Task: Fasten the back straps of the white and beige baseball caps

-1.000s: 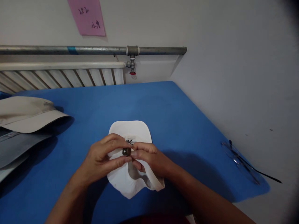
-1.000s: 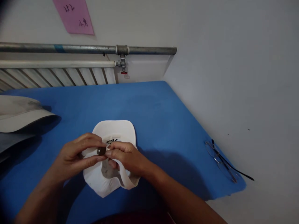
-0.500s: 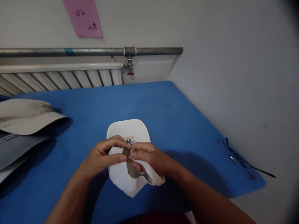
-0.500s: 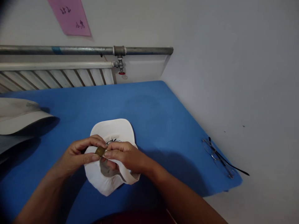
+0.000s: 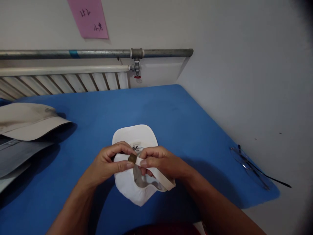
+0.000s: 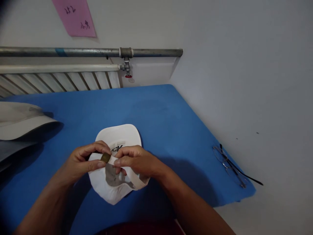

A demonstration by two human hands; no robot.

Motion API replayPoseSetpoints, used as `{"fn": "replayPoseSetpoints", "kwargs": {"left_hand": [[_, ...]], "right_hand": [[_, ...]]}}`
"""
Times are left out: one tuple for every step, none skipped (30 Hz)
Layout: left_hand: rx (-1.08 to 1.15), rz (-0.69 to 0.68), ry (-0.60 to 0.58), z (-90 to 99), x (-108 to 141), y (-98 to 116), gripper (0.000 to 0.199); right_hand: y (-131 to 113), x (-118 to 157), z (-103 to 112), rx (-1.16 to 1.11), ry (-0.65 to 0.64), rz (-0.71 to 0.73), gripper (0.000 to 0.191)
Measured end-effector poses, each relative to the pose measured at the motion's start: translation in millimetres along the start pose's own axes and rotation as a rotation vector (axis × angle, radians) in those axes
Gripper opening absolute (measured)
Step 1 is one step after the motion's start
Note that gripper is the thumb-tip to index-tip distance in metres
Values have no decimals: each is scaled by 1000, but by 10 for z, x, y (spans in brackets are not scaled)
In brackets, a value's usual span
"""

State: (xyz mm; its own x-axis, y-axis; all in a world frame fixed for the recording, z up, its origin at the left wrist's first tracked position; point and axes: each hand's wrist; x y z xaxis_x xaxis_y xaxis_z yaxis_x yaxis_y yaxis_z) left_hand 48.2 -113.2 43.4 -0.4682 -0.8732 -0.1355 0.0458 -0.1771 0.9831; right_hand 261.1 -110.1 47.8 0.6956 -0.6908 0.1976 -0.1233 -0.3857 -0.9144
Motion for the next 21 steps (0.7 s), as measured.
{"fn": "replayPoseSetpoints", "kwargs": {"left_hand": [[-3,-1,-15,-15,-3,2,16],[-8,-5,-29,-28,-5,4,17],[-18,-7,-43,-37,-4,5,19],[-28,-7,-52,-39,-2,5,19],[-37,-8,-52,-34,3,6,20],[-47,-8,-41,-23,9,6,19],[-58,-11,-21,-8,16,7,18],[-67,-14,2,10,22,8,18],[-77,-18,24,26,27,10,17],[-87,-24,40,39,30,12,17],[-95,-28,43,45,30,15,17],[-99,-32,37,46,27,18,17],[-100,-37,25,40,23,22,17],[-100,-45,14,31,17,26,17],[-98,-53,6,19,11,29,17],[-95,-60,0,7,7,31,17],[-92,-65,-5,-4,3,32,16],[-90,-67,-11,-12,2,32,16],[-90,-64,-17,-18,2,31,16],[-90,-59,-25,-20,4,28,16],[-88,-56,-32,-20,8,26,16]], "right_hand": [[10,-5,-6,-9,-7,3,7],[21,-11,-11,-22,-14,7,8],[28,-15,-11,-35,-21,12,9],[31,-15,-6,-40,-27,12,10],[27,-12,4,-32,-34,2,10],[16,-4,19,-10,-40,-20,10],[0,8,36,22,-42,-50,10],[-19,23,54,63,-39,-83,11],[-39,38,70,104,-35,-112,13],[-57,51,81,131,-25,-131,13],[-71,62,87,141,-12,-135,13],[-79,69,87,140,1,-126,11],[-83,72,83,130,5,-113,10],[-81,72,77,115,4,-99,9],[-77,70,69,100,-1,-87,9],[-71,66,62,87,-8,-78,9],[-65,62,55,76,-21,-70,10],[-60,58,49,62,-34,-62,10],[-57,54,44,48,-45,-52,10],[-56,50,39,34,-54,-44,10],[-56,47,35,24,-60,-39,9]]}}
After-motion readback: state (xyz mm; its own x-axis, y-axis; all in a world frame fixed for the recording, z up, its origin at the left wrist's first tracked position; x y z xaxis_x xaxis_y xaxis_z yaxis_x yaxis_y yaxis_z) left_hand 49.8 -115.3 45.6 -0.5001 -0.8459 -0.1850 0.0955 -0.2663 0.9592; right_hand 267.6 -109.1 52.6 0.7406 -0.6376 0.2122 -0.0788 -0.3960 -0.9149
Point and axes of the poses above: each hand's wrist, its own x-axis away from the middle knuckle, its own z-axis out of the back of the hand, y = z × x, and after that the axes turned 1 degree about z, right-handed
